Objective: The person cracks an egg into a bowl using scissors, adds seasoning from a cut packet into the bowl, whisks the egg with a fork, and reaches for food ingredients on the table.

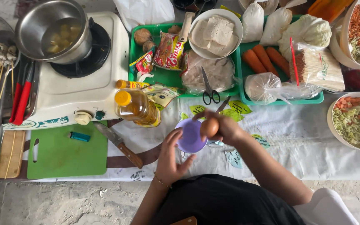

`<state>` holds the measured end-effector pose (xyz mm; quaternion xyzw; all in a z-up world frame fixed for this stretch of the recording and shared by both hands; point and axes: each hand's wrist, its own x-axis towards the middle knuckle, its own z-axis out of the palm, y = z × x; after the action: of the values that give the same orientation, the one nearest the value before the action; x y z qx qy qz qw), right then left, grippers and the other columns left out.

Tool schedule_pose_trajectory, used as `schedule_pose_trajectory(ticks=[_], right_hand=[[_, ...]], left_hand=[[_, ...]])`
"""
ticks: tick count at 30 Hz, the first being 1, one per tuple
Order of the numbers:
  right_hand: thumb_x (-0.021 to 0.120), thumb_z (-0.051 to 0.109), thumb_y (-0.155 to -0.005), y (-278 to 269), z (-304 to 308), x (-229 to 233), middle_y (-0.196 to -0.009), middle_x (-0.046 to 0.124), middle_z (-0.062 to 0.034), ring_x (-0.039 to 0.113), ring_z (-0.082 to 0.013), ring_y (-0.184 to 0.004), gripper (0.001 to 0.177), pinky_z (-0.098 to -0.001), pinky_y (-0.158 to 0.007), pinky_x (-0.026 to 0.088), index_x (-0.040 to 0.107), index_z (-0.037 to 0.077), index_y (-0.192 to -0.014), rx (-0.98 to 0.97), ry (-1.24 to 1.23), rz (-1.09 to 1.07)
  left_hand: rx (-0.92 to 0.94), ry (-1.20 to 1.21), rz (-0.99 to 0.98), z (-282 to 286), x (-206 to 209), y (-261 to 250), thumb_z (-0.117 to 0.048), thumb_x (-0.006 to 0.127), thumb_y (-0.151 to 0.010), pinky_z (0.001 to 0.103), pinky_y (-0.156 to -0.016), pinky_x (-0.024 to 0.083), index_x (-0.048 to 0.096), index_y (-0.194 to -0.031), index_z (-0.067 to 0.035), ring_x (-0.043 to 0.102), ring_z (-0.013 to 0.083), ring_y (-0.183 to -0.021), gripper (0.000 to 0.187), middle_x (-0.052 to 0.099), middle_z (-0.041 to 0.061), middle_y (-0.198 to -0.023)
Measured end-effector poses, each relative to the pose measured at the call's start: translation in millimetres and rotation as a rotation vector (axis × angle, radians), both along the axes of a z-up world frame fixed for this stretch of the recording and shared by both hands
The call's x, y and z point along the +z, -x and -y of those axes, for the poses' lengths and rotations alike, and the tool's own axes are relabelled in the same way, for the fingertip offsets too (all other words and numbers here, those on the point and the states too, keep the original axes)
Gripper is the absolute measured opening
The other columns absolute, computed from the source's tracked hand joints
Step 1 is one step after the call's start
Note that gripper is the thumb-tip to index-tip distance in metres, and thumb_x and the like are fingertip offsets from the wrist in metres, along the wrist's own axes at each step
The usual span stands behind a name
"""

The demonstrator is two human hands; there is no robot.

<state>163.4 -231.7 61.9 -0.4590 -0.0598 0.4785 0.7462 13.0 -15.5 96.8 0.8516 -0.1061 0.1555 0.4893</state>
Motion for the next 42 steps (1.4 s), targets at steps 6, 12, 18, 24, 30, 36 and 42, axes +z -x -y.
schedule_pose_trajectory(ticks=[6,12,18,24,30,36,42], right_hand=[[0.045,0.03,-0.119,64.6,-43.7,8.1,-0.109,0.072,-0.015,0.07,-0.0182,-0.092,0.036,-0.0296,-0.076,0.056,0.055,0.001,-0.137,-0.209,0.259,0.837],[0.069,0.025,-0.096,19.5,-46.2,26.3,-0.093,0.068,-0.0136,0.065,-0.0295,-0.088,0.027,-0.0409,-0.08,0.05,0.063,0.012,-0.119,-0.225,0.808,1.101],[0.082,0.051,-0.076,-52.3,-35.4,-10.5,-0.136,0.053,-0.0188,0.05,-0.0469,-0.125,0.093,-0.0607,-0.088,0.042,0.04,0.007,-0.147,-0.315,1.248,1.398],[0.084,0.032,-0.071,-47.1,-6.6,-8.1,-0.135,0.056,-0.0177,0.053,-0.0412,-0.127,0.091,-0.0498,-0.099,0.049,0.042,0.015,-0.151,-0.152,1.264,1.216],[0.088,0.024,-0.071,-32.7,25.8,-12.3,-0.115,0.066,-0.0184,0.069,-0.0336,-0.103,0.088,-0.0443,-0.091,0.056,0.045,0.006,-0.145,-0.153,1.009,0.807],[0.074,0.0,-0.083,17.1,63.1,-27.5,-0.108,0.057,-0.0106,0.071,-0.0266,-0.098,0.063,-0.0407,-0.087,0.064,0.045,-0.008,-0.138,-0.38,0.29,0.146],[0.062,0.007,-0.094,47.1,77.5,-40.1,-0.12,0.067,-0.0169,0.071,-0.0321,-0.107,0.044,-0.0397,-0.088,0.061,0.049,-0.005,-0.135,-0.3,0.139,-0.145]], left_hand=[[-0.047,0.121,0.024,27.7,1.9,8.1,-0.015,0.076,-0.095,0.042,-0.11,0.05,0.042,-0.147,0.002,0.058,0.0377,-0.136,0.064,0.054,0.024,-0.145],[0.09,0.654,-0.201,17.2,-25.2,38.7,-0.006,0.067,-0.098,0.033,-0.1,0.055,0.048,-0.138,-0.001,0.065,0.0215,-0.12,0.044,0.064,0.02,-0.133],[0.132,0.782,-0.304,18.2,-36.5,41.0,-0.001,0.062,-0.1,0.03,-0.095,0.055,0.045,-0.139,-0.002,0.063,0.0196,-0.116,0.043,0.063,0.019,-0.13],[0.034,0.806,-0.351,15.9,-32.6,42.0,-0.007,0.056,-0.104,0.029,-0.103,0.051,0.041,-0.144,-0.004,0.059,0.0172,-0.125,0.043,0.058,0.016,-0.139],[0.087,0.775,-0.506,12.9,-21.5,34.4,-0.014,0.058,-0.097,0.024,-0.074,0.051,0.035,-0.145,-0.009,0.065,0.0144,-0.096,0.053,0.063,0.012,-0.137],[0.074,1.021,-0.497,5.7,-30.2,27.8,-0.018,0.055,-0.105,0.028,-0.078,0.051,0.043,-0.141,0.005,0.062,0.0178,-0.097,0.045,0.063,0.016,-0.14],[0.111,1.118,-0.565,5.7,-24.3,19.7,-0.023,0.056,-0.101,0.029,-0.083,0.052,0.041,-0.146,0.002,0.066,0.0202,-0.107,0.054,0.06,0.012,-0.13]])
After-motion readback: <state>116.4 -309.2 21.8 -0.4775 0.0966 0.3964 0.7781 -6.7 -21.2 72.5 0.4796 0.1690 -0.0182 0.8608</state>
